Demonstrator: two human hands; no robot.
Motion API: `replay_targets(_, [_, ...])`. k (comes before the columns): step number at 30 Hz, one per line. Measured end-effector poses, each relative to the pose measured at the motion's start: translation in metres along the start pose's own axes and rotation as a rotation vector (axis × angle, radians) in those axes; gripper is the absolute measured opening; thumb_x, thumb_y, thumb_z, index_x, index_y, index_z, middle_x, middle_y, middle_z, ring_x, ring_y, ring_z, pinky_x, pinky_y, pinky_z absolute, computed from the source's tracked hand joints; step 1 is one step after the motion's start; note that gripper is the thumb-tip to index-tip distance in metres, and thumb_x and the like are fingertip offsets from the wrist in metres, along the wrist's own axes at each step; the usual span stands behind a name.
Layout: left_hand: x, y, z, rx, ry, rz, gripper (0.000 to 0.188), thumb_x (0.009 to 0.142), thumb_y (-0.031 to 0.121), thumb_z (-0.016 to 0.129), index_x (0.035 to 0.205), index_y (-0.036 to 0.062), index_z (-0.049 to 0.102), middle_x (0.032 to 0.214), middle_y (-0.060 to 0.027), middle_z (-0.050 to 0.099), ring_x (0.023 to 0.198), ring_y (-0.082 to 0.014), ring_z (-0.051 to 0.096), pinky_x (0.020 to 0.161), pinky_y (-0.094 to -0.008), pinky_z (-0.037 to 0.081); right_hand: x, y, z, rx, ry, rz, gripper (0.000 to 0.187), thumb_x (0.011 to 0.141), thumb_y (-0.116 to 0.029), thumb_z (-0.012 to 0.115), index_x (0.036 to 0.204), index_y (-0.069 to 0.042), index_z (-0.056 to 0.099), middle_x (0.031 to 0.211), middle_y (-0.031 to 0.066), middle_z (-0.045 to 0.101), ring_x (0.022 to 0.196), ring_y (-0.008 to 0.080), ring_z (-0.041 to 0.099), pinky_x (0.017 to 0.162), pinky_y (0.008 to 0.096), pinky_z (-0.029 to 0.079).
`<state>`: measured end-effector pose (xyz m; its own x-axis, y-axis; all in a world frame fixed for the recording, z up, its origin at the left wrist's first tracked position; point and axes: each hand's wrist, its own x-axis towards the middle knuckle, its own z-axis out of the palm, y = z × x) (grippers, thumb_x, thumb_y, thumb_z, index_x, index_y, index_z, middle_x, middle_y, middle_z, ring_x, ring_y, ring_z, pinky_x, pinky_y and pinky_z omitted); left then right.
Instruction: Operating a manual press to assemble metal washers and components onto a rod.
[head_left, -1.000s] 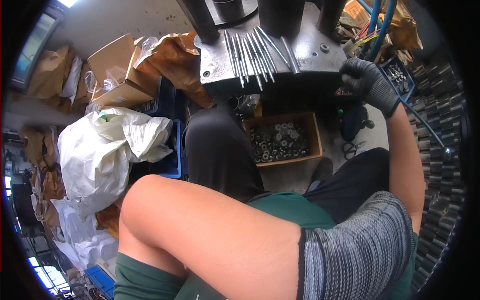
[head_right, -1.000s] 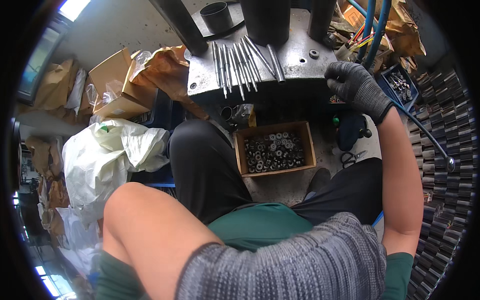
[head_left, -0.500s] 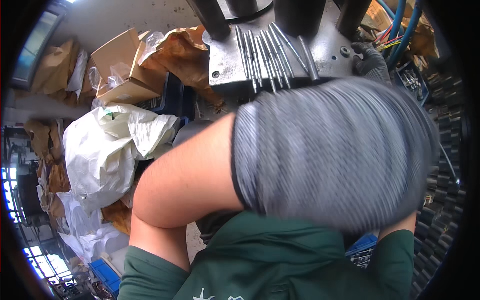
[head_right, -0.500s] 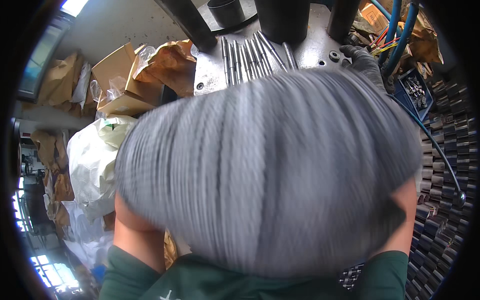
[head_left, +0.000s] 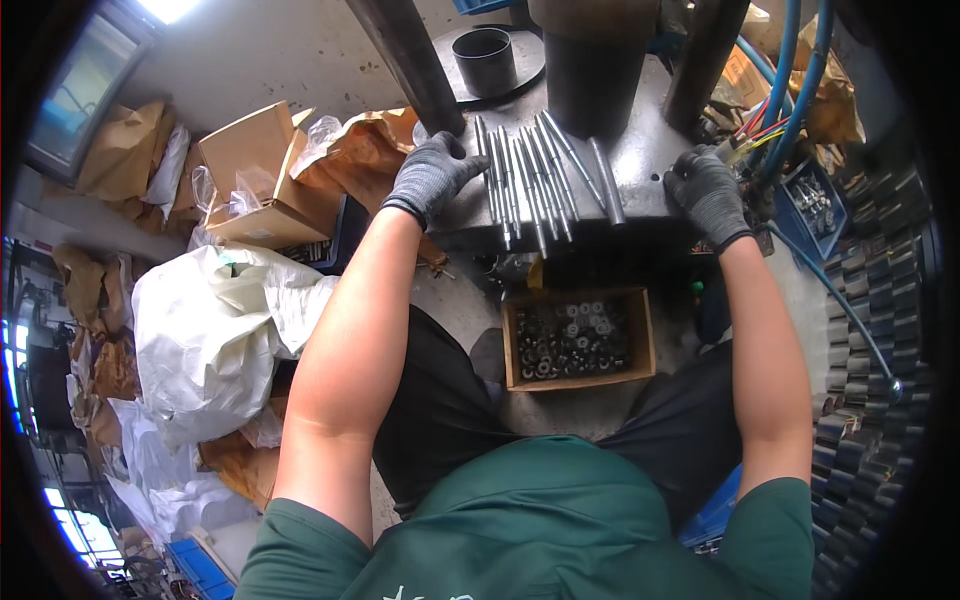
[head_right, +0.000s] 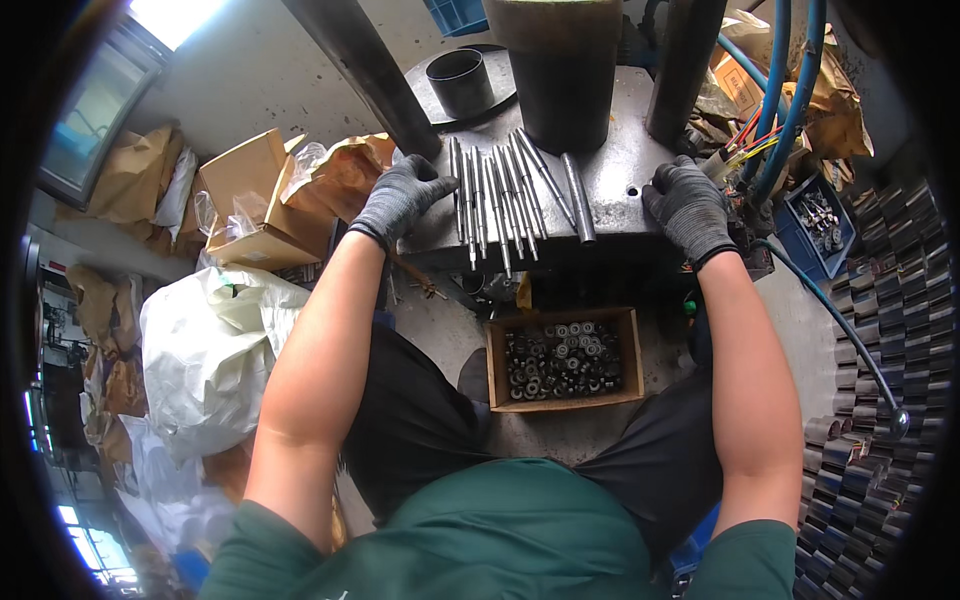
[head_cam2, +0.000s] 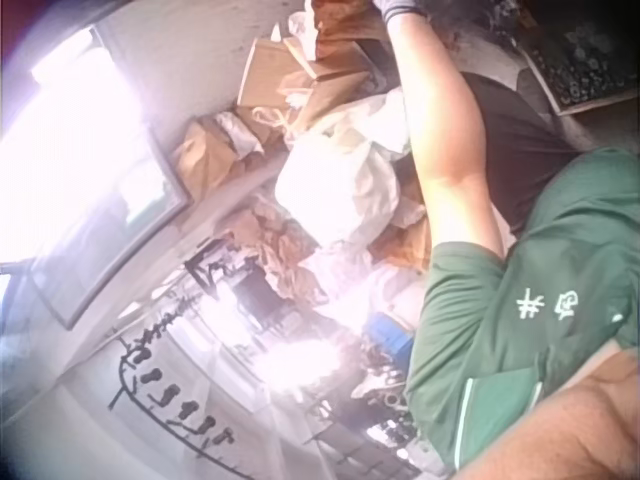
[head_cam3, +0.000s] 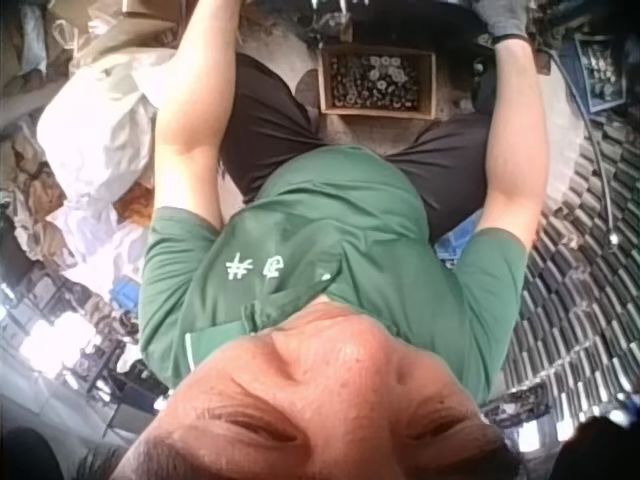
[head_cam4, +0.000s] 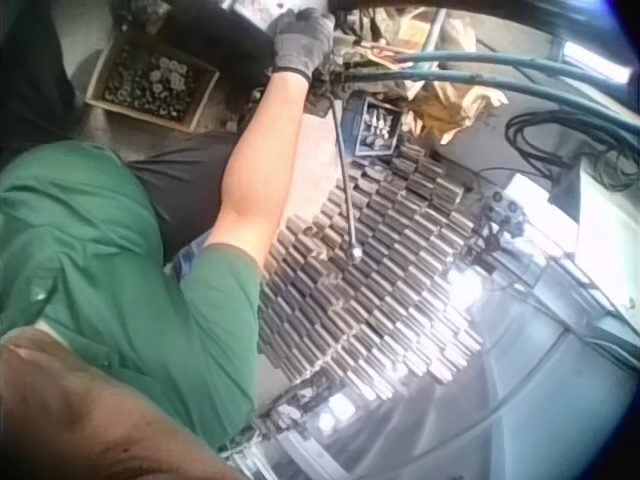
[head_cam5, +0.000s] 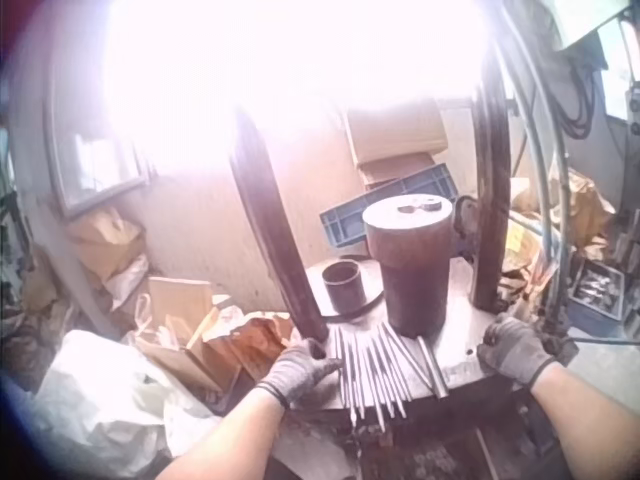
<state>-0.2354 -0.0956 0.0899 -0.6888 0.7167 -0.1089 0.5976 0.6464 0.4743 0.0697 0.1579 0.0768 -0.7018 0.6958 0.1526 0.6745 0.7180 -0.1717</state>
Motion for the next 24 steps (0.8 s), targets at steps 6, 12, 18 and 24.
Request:
replay_targets(6, [-0.005, -0.012, -0.007, 0.002, -0.042, 0.023, 0.064, 0.084, 0.047, 0.075, 0.123, -0.003, 0.067, 0.118, -0.0278, 0.07, 0.113, -0.0366, 0.068, 0.101, -0.0414, 0.051, -0.014, 0.002, 0.002, 0.251, 0.18, -0.076, 0.02, 0.086, -0.024, 0.078, 0.097, -0.007, 0.073, 0.097, 0.0135, 0.067, 0.09, 0.0324, 0.069, 0.086, 0.0427, 0.056])
replay_targets(12, [-0.023, -0.009, -0.006, 0.053, -0.035, 0.016, 0.061, 0.083, 0.036, 0.079, 0.129, 0.0006, 0.06, 0.102, -0.0223, 0.074, 0.097, -0.0322, 0.073, 0.091, -0.0392, 0.055, -0.028, -0.002, -0.003, 0.602, 0.316, -0.024, 0.027, 0.09, -0.023, 0.078, 0.104, 0.0, 0.073, 0.098, 0.012, 0.073, 0.081, 0.0189, 0.072, 0.073, 0.0343, 0.057])
replay_targets(18, [-0.039, -0.002, -0.024, 0.22, -0.045, -0.075, 0.072, 0.081, 0.029, 0.071, 0.145, 0.0024, 0.051, 0.128, -0.0255, 0.068, 0.121, -0.0352, 0.066, 0.106, -0.0417, 0.05, -0.035, 0.002, -0.017, 1.238, 0.156, 0.325, 0.028, 0.096, -0.018, 0.074, 0.117, 0.0, 0.068, 0.096, 0.0079, 0.071, 0.079, 0.0145, 0.071, 0.066, 0.0276, 0.06])
replay_targets(24, [-0.04, -0.023, -0.032, 0.199, -0.034, -0.076, 0.059, 0.078, 0.026, 0.076, 0.13, 0.0022, 0.061, 0.118, -0.022, 0.072, 0.114, -0.0344, 0.069, 0.101, -0.0405, 0.052, -0.043, 0.005, -0.025, 1.285, 0.169, 0.337, 0.023, 0.098, -0.018, 0.071, 0.114, -0.002, 0.068, 0.094, 0.0048, 0.069, 0.078, 0.0124, 0.071, 0.066, 0.0261, 0.06])
